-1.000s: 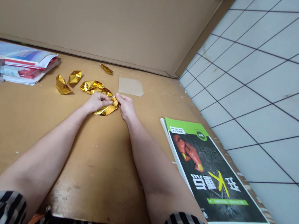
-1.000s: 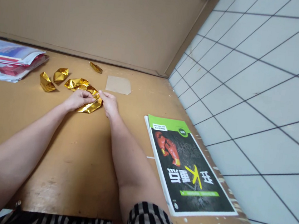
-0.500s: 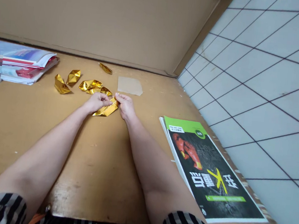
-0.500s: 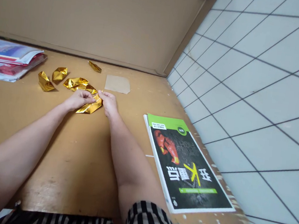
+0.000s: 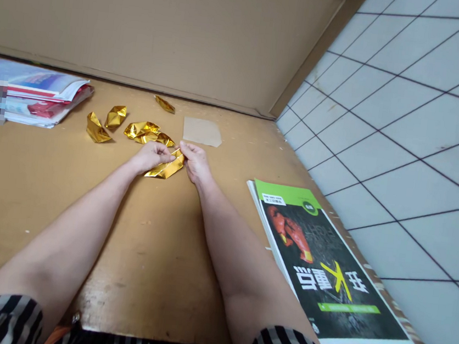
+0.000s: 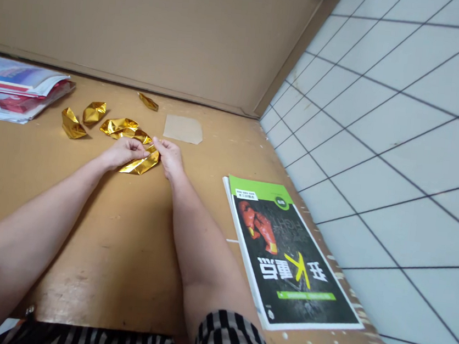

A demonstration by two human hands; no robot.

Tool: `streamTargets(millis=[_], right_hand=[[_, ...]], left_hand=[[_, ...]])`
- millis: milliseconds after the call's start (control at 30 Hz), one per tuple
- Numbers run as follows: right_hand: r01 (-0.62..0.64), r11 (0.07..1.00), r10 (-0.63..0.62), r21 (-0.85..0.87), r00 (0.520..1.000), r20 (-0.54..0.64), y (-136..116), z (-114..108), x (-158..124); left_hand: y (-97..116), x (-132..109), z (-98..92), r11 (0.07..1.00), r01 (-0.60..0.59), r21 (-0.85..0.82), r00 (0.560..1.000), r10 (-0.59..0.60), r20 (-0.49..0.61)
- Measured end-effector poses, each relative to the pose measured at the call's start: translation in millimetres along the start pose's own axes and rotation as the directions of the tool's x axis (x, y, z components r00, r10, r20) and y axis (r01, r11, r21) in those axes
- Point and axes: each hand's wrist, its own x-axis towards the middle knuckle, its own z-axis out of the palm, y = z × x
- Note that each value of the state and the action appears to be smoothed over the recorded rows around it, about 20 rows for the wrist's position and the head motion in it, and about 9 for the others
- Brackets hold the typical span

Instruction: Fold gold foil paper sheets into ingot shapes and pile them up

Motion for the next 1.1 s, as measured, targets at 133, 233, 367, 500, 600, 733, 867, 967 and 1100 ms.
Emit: streamTargets(millis=[133, 233, 367, 500, 600, 733, 867, 967, 1100], right_hand=[[0.008, 1.000, -0.006, -0.030, 0.999, 0.047, 0.4, -1.3, -2.5], [0.024, 1.000, -0.024, -0.001, 0.999, -0.028, 0.4, -4.4, 0.8], [0.054, 0.994, -0.040, 0.093, 0.988, -0.150, 0.9, -11.3, 7.9], [0.056, 0.989, -0.030, 0.134, 0.982, -0.187, 2.7, -16.7, 12.4], [0.063, 0.981, -0.024, 0.181, 0.977, -0.213, 3.9, -19.4, 14.9], [0.087, 0.979, -0.047, 0.185, 0.976, -0.214, 4.3, -22.4, 16.8], [0.080, 0.985, -0.053, 0.150, 0.983, -0.179, 3.7, -23.2, 16.2], [0.050, 0.993, -0.034, 0.104, 0.988, -0.153, 3.5, -22.3, 15.6], [0.049, 0.997, -0.039, 0.058, 0.987, -0.153, 3.8, -21.4, 15.1]], left_hand=[[0.9, -0.2, -2.8, 1.000, 0.010, -0.007, 1.000, -0.010, -0.003], [2.6, 0.6, -7.3, 0.999, 0.040, 0.027, 0.999, -0.041, 0.021], [4.0, 1.7, -13.2, 0.998, 0.051, 0.036, 0.998, -0.052, 0.026], [3.1, 2.4, -17.5, 0.997, 0.079, -0.025, 0.997, -0.079, -0.011], [1.5, 2.5, -21.3, 0.994, 0.070, -0.081, 0.997, -0.072, -0.026], [-0.6, 2.7, -26.3, 0.991, 0.073, -0.111, 0.995, -0.081, -0.066], [-2.2, 3.9, -28.3, 0.990, 0.068, -0.120, 0.993, -0.079, -0.088], [-3.0, 4.9, -29.5, 0.988, 0.059, -0.141, 0.990, -0.076, -0.118], [-3.8, 5.2, -31.9, 0.984, 0.052, -0.169, 0.987, -0.077, -0.143]])
